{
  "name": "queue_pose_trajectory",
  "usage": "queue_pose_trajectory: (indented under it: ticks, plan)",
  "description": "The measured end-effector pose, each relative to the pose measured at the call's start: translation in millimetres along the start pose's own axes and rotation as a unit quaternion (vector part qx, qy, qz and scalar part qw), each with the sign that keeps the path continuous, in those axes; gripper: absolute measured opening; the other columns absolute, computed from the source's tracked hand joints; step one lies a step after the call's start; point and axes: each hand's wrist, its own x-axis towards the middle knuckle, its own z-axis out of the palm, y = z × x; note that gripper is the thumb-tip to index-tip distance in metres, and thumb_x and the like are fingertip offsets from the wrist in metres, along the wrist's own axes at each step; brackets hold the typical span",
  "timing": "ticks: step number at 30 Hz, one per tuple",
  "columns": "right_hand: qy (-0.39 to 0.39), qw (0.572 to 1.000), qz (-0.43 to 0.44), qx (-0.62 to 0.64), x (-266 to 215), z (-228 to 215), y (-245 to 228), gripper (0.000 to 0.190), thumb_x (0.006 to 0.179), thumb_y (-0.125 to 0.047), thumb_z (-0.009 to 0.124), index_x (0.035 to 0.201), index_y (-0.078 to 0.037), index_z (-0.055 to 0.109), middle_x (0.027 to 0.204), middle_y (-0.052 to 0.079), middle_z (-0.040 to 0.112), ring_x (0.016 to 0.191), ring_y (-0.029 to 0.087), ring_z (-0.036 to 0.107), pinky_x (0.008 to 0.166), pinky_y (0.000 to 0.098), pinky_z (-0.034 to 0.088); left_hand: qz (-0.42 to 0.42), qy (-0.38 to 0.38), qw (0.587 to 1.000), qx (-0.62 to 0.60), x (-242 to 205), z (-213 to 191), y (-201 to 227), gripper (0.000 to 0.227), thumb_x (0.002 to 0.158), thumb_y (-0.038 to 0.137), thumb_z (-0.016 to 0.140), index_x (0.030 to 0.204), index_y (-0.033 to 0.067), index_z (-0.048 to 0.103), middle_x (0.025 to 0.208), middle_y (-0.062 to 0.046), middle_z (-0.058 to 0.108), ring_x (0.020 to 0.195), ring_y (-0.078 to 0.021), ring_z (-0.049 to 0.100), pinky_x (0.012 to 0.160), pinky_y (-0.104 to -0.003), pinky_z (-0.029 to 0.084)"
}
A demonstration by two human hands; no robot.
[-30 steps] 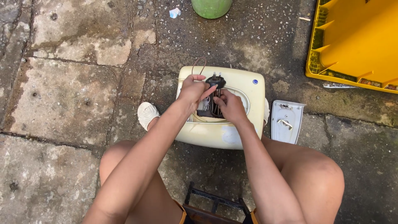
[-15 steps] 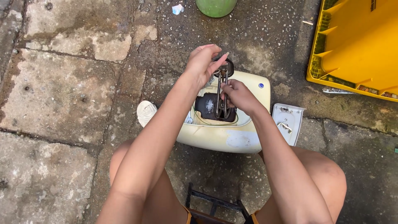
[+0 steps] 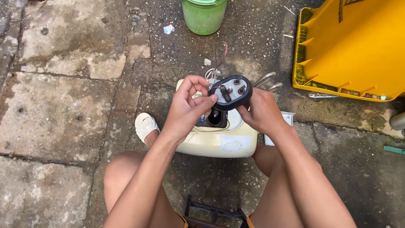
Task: Disassembling a small water heater to extract the heating element and thermostat.
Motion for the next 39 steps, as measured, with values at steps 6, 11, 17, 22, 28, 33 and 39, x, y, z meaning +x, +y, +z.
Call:
queue_pose_trajectory:
  ticks: [6, 11, 17, 22, 28, 33, 39]
  plan:
    - [0.064, 0.997, -0.035, -0.027, -3, -8, 15, 0.019, 0.086, -0.005, 0.071, 0.073, -0.009, 0.058, 0.060, 0.006, 0.056, 0.062, 0.031, 0.063, 0.061, 0.0388, 0.050, 0.001, 0.031, 0.996, 0.080, 12, 3, 18, 0.026, 0.098, 0.018, 0.070, 0.113, -0.0002, 0.058, 0.095, -0.012, 0.061, 0.070, -0.0229, 0.077, 0.050, -0.024, 0.060]
    - [0.079, 0.997, -0.023, -0.011, -4, -21, 26, 0.024, 0.089, -0.003, 0.070, 0.071, -0.008, 0.055, 0.058, 0.007, 0.052, 0.058, 0.033, 0.058, 0.059, 0.0380, 0.047, -0.159, 0.056, 0.973, 0.155, 17, 5, 6, 0.054, 0.098, 0.046, 0.057, 0.118, -0.0043, 0.055, 0.108, -0.024, 0.061, 0.083, -0.0328, 0.073, 0.060, -0.036, 0.059]
    - [0.082, 0.996, -0.024, 0.036, -1, -21, 25, 0.025, 0.088, -0.002, 0.069, 0.070, -0.007, 0.054, 0.056, 0.009, 0.048, 0.055, 0.034, 0.054, 0.057, 0.0373, 0.044, -0.280, -0.022, 0.959, 0.035, 12, 39, 20, 0.094, 0.093, 0.069, 0.042, 0.142, -0.0110, 0.043, 0.130, -0.030, 0.061, 0.116, -0.0412, 0.069, 0.091, -0.046, 0.059]
    - [0.099, 0.992, -0.027, 0.072, 5, -22, 12, 0.023, 0.087, 0.001, 0.071, 0.073, -0.003, 0.054, 0.058, 0.016, 0.051, 0.057, 0.041, 0.055, 0.058, 0.0405, 0.045, -0.165, 0.080, 0.982, 0.035, 25, 10, -3, 0.053, 0.093, 0.052, 0.068, 0.105, 0.0003, 0.065, 0.093, -0.008, 0.072, 0.081, -0.0175, 0.076, 0.071, -0.024, 0.060]
    - [0.079, 0.993, -0.005, 0.083, 12, -25, 3, 0.018, 0.084, 0.003, 0.072, 0.074, -0.002, 0.058, 0.057, 0.015, 0.054, 0.055, 0.035, 0.055, 0.059, 0.0411, 0.046, -0.042, 0.120, 0.990, 0.054, 33, -7, -7, 0.036, 0.093, 0.038, 0.076, 0.095, 0.0044, 0.064, 0.078, -0.005, 0.068, 0.069, -0.0118, 0.071, 0.058, -0.018, 0.052]
    - [0.021, 0.999, 0.042, 0.028, 15, -26, 11, 0.012, 0.087, 0.003, 0.073, 0.079, 0.000, 0.066, 0.062, 0.013, 0.062, 0.062, 0.032, 0.063, 0.065, 0.0411, 0.049, -0.025, 0.194, 0.978, 0.068, 38, -15, 6, 0.035, 0.092, 0.037, 0.076, 0.082, 0.0070, 0.061, 0.069, -0.005, 0.066, 0.061, -0.0124, 0.070, 0.054, -0.019, 0.052]
    - [-0.003, 0.999, 0.043, -0.004, 20, -22, 20, 0.012, 0.087, 0.002, 0.074, 0.080, 0.003, 0.064, 0.063, 0.017, 0.061, 0.065, 0.040, 0.064, 0.065, 0.0469, 0.048, -0.044, 0.200, 0.978, 0.038, 36, -16, 11, 0.036, 0.089, 0.037, 0.078, 0.082, 0.0051, 0.064, 0.070, -0.007, 0.067, 0.062, -0.0131, 0.071, 0.055, -0.020, 0.054]
